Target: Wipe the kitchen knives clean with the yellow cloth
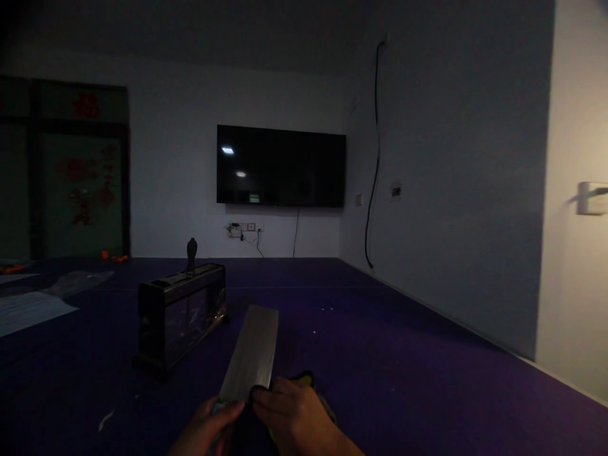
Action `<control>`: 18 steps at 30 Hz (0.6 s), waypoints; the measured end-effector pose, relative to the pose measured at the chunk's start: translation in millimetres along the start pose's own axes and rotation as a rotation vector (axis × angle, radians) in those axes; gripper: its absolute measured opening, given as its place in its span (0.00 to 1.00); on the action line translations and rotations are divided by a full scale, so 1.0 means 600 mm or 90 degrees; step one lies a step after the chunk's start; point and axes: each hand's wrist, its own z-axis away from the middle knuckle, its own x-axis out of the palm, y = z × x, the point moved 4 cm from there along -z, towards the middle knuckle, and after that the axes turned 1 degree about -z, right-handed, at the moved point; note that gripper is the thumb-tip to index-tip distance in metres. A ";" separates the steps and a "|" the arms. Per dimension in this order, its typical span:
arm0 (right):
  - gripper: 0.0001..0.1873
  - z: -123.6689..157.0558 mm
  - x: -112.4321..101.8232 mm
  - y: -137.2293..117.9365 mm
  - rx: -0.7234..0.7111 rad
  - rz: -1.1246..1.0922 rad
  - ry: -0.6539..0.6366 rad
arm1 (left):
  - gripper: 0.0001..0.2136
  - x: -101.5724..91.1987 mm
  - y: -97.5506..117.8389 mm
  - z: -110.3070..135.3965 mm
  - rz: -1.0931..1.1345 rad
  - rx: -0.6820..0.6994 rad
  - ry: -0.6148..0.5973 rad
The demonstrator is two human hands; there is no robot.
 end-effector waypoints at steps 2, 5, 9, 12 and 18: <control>0.17 -0.002 0.000 0.000 0.003 -0.006 -0.001 | 0.21 0.000 -0.003 -0.003 -0.005 0.012 0.012; 0.17 -0.003 0.000 -0.001 -0.001 -0.021 -0.003 | 0.20 -0.001 -0.011 -0.007 -0.011 0.020 0.021; 0.16 -0.001 0.007 0.001 0.010 -0.035 -0.020 | 0.19 -0.003 -0.019 -0.007 -0.038 -0.010 0.018; 0.16 0.003 0.011 0.004 0.013 -0.034 -0.017 | 0.19 -0.003 -0.019 -0.003 -0.043 -0.034 0.011; 0.16 0.005 0.015 0.008 0.040 -0.021 -0.046 | 0.18 0.001 -0.006 0.003 -0.015 -0.017 0.022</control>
